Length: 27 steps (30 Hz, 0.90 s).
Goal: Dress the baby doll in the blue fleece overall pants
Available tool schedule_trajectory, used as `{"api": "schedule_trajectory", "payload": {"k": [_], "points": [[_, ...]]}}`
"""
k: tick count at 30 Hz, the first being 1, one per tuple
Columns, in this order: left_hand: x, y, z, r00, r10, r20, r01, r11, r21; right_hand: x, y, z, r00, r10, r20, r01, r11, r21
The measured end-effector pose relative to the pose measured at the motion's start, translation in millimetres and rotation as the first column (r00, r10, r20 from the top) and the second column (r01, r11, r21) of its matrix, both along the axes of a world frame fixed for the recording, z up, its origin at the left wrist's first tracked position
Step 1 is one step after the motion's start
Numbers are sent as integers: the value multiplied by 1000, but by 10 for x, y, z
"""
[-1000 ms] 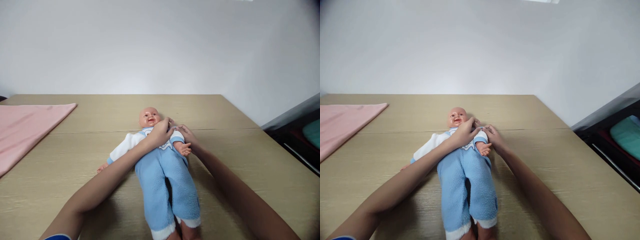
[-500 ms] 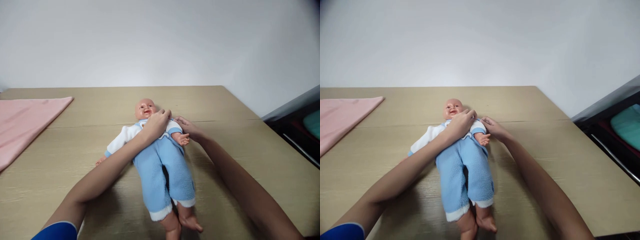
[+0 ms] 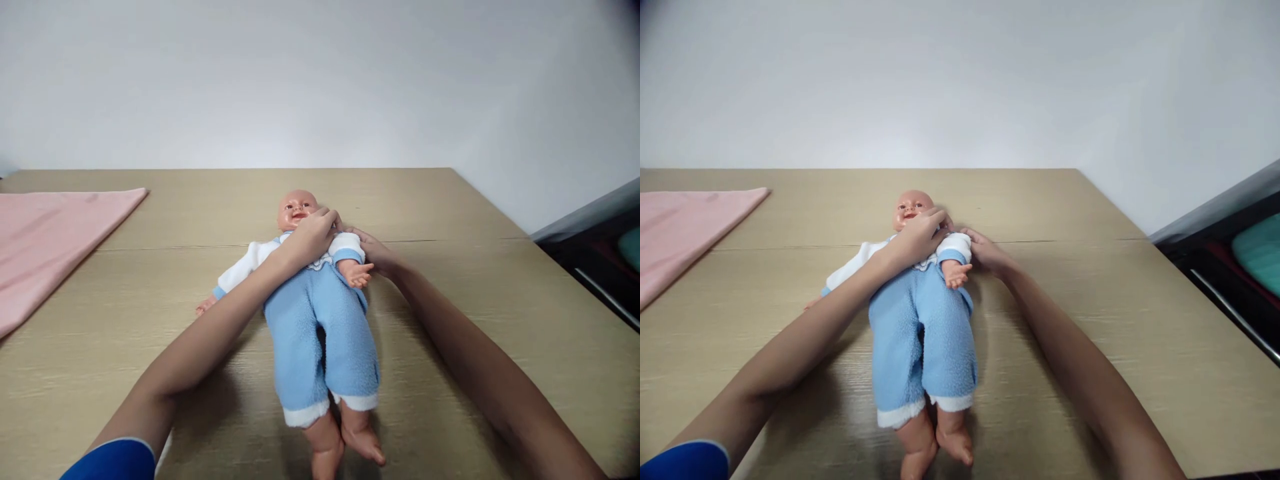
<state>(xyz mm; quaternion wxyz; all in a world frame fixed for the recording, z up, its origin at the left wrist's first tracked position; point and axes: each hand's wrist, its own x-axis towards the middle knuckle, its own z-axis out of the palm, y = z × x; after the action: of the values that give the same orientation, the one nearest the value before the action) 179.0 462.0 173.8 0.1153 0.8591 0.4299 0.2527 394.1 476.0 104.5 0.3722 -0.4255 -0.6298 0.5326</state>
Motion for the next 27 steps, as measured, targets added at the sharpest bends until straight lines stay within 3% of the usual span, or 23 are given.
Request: {"api": "schedule_trajectory", "payload": {"k": [5,7,9,11,12,13,16,19,22,27], "points": [[21,-76,25,987,82,-138,-78,996,31,121,-46,171,998,51,23,-52,997,61],[28,-88,37,986,87,-144,-83,996,33,190,-158,222,989,117,90,-131,976,174],[39,-98,48,984,96,-150,-92,995,32,263,-304,241,958,170,232,-248,897,366],[51,-117,60,978,108,-177,-102,994,40,319,-432,236,934,131,333,-298,799,522],[56,-132,69,973,117,-198,-108,993,53,335,-475,231,940,95,329,-275,782,559],[58,-150,80,966,131,-221,-117,990,74,344,-500,228,958,64,279,-216,800,559],[45,-208,123,931,218,-293,-178,971,157,327,-483,242,999,-35,10,28,919,393],[9,-244,162,904,296,-308,-230,945,233,277,-418,278,978,-118,-174,156,962,223],[-17,-243,170,911,291,-292,-218,941,257,239,-397,316,944,-122,-306,163,980,111],[-23,-212,138,918,285,-274,-216,942,256,273,-430,364,839,-101,-535,3,984,-181]]}}
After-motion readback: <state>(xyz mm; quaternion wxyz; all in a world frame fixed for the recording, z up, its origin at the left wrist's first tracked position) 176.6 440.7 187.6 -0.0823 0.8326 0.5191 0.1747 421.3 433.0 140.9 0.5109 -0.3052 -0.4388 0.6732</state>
